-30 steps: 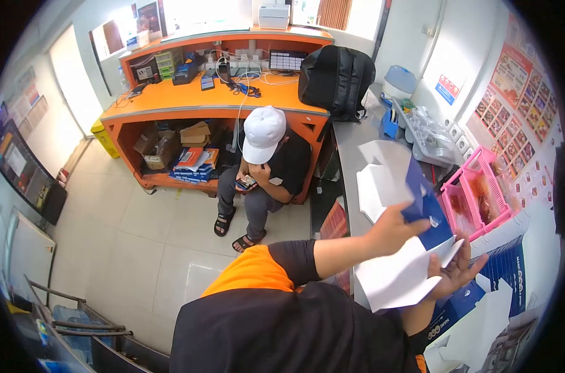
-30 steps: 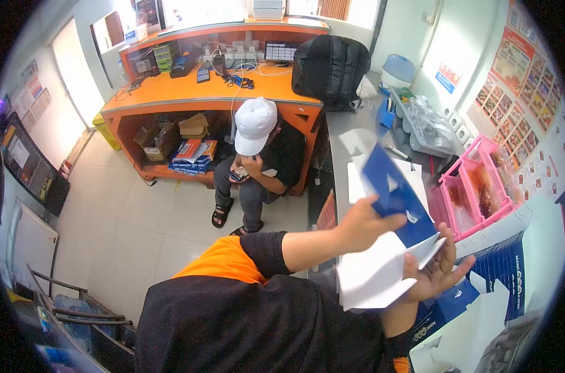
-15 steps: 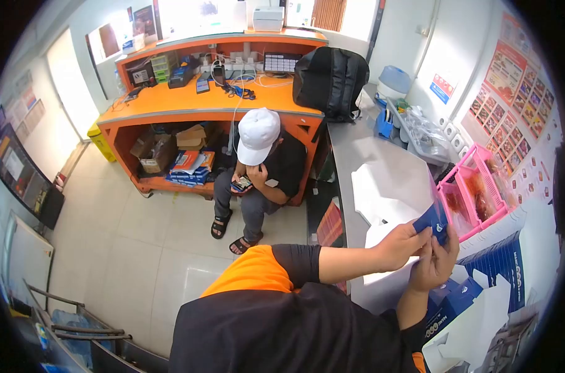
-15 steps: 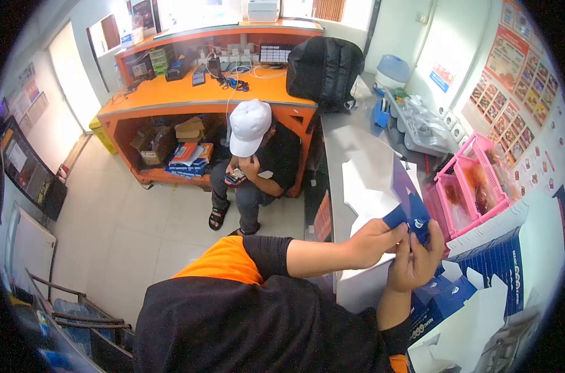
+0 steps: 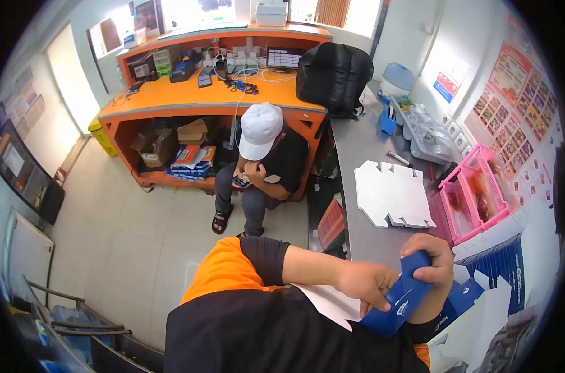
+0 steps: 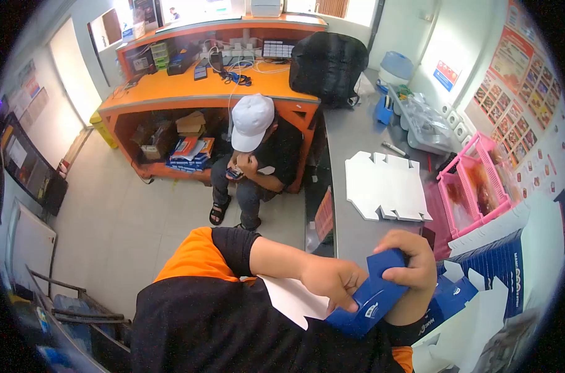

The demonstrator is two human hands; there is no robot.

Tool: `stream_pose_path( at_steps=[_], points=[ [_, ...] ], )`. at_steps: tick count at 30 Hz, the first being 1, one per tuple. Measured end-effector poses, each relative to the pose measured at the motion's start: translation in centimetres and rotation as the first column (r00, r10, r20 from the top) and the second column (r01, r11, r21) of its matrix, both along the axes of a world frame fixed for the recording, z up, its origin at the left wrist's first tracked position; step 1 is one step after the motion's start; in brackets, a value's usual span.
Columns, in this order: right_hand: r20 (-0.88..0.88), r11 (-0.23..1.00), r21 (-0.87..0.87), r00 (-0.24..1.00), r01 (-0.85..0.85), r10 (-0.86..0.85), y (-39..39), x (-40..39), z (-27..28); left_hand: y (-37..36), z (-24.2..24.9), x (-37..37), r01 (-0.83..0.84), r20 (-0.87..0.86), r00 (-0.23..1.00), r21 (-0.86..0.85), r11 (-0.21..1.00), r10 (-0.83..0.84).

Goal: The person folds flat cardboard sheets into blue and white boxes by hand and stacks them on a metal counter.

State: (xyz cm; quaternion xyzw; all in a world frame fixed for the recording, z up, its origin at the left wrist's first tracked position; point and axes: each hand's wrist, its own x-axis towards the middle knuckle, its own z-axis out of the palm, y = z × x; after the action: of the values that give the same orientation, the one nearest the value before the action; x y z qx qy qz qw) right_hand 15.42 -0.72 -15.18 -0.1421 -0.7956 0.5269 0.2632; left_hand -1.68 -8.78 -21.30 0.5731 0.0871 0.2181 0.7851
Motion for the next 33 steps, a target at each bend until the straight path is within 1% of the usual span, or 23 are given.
stream_pose_path(
  at_steps=[2, 3, 4, 6, 7, 10, 12, 13, 14, 15, 16, 17, 18, 19, 20, 21, 22, 23, 24, 25, 27, 28, 33],
  points=[
    [-0.06, 0.982, 0.115, 0.988, 0.151, -0.145, -0.5, -0.2, -0.2, -0.4, -0.3, -0.1, -0.031, 0.023, 0.999, -0.018, 0.999, 0.032],
    [-0.037, 0.979, 0.17, 0.993, 0.115, -0.11, -0.7, -0.8, 0.9, -0.4, -0.4, -0.2, -0.035, 0.001, 0.999, -0.001, 0.999, 0.035],
    [0.098, 0.973, 0.178, 0.987, -0.146, 0.13, -0.4, -1.0, 1.2, -0.2, -0.7, -0.2, -0.038, -0.021, 0.999, 0.019, 0.999, 0.038],
    [0.348, 0.778, 0.1, 0.754, -0.62, 0.557, 0.2, -1.3, 2.0, 0.2, -0.5, -0.3, -0.034, -0.068, 0.997, 0.07, 0.997, 0.039],
    [0.328, 0.76, 0.126, 0.75, -0.638, 0.575, -0.3, -1.7, 2.6, 0.2, -0.4, -0.3, -0.026, -0.09, 0.995, 0.092, 0.995, 0.034],
    [0.355, 0.897, -0.016, 0.836, -0.441, 0.418, 0.4, 0.5, 2.2, 0.8, 0.2, -1.2, 0.025, -0.003, 1.0, 0.029, 0.999, -0.025],
    [-0.06, 0.947, -0.113, 0.953, -0.302, 0.297, 2.1, 2.8, 0.0, 2.9, 0.0, -3.0, 0.087, 0.086, 0.992, 0.015, 0.996, -0.088],
    [-0.261, 0.952, -0.182, 0.946, -0.245, 0.194, 3.1, 3.7, -1.0, 4.0, -0.7, -4.2, 0.079, 0.15, 0.986, -0.022, 0.997, -0.075],
    [-0.463, 0.93, -0.289, 0.883, -0.228, 0.073, 3.8, 4.1, -1.4, 4.9, -1.9, -5.6, -0.015, 0.236, 0.97, -0.199, 0.98, 0.062],
    [-0.552, 0.907, -0.38, 0.831, -0.179, -0.067, 4.3, 4.2, -1.8, 6.2, -3.4, -6.9, -0.116, 0.331, 0.902, -0.431, 0.895, 0.277],
    [-0.624, 0.878, -0.458, 0.754, -0.14, -0.205, 4.9, 4.3, -2.2, 6.3, -3.4, -8.1, -0.187, 0.391, 0.807, -0.541, 0.82, 0.442],
    [-0.611, 0.852, -0.521, 0.718, -0.046, -0.335, 5.4, 4.2, -2.7, 4.7, -1.7, -7.8, -0.246, 0.517, 0.679, -0.509, 0.825, 0.521],
    [-0.587, 0.811, -0.584, 0.667, 0.045, -0.46, 6.0, 4.2, -3.3, 4.1, -1.8, -9.2, 0.057, 0.659, 0.747, -0.195, 0.979, 0.088],
    [-0.552, 0.752, -0.645, 0.6, 0.133, -0.579, 6.6, 4.3, -4.1, 3.1, -1.3, -9.9, -0.065, 0.63, 0.773, -0.047, 0.997, 0.08],
    [-0.576, 0.765, -0.639, 0.607, 0.085, -0.548, 7.3, 4.7, -5.4, 2.1, -0.1, -10.0, -0.179, 0.6, 0.796, 0.105, 0.978, 0.081],
    [-0.598, 0.775, -0.631, 0.612, 0.038, -0.517, 8.1, 5.2, -6.7, 0.5, 1.5, -9.1, -0.447, 0.593, 0.732, 0.045, 0.894, 0.336],
    [-0.626, 0.755, -0.651, 0.618, -0.079, -0.475, 7.9, 4.6, -6.8, -0.1, 2.5, -9.2, -0.616, 0.465, 0.715, 0.068, 0.785, 0.521],
    [-0.657, 0.723, -0.662, 0.617, -0.197, -0.433, 7.6, 3.4, -6.9, -0.7, 3.5, -9.3, -0.737, 0.311, 0.664, 0.115, 0.666, 0.68],
    [-0.69, 0.681, -0.662, 0.61, -0.313, -0.391, 7.2, 2.4, -6.9, -0.6, 3.1, -8.7, -0.827, 0.317, 0.562, 0.222, 0.516, 0.764],
    [-0.619, 0.661, -0.727, 0.597, -0.187, -0.511, 6.7, 1.9, -6.8, -0.7, 2.9, -8.1, -0.866, 0.363, 0.482, 0.059, 0.496, 0.798],
    [-0.566, 0.62, -0.779, 0.53, -0.093, -0.632, 5.1, -0.2, -5.5, -0.8, 2.6, -6.9, -0.862, 0.412, 0.305, -0.265, 0.433, 0.858],
    [-0.537, 0.594, -0.803, 0.489, -0.048, -0.687, 4.7, -0.7, -5.1, -0.7, 2.3, -6.7, -0.808, 0.392, 0.324, -0.358, 0.468, 0.861],
    [-0.577, 0.683, -0.729, 0.578, -0.044, -0.578, 6.1, 0.2, -8.0, 1.2, -1.1, -7.4, -0.465, 0.245, 0.53, -0.716, 0.52, 0.812]
  ],
)
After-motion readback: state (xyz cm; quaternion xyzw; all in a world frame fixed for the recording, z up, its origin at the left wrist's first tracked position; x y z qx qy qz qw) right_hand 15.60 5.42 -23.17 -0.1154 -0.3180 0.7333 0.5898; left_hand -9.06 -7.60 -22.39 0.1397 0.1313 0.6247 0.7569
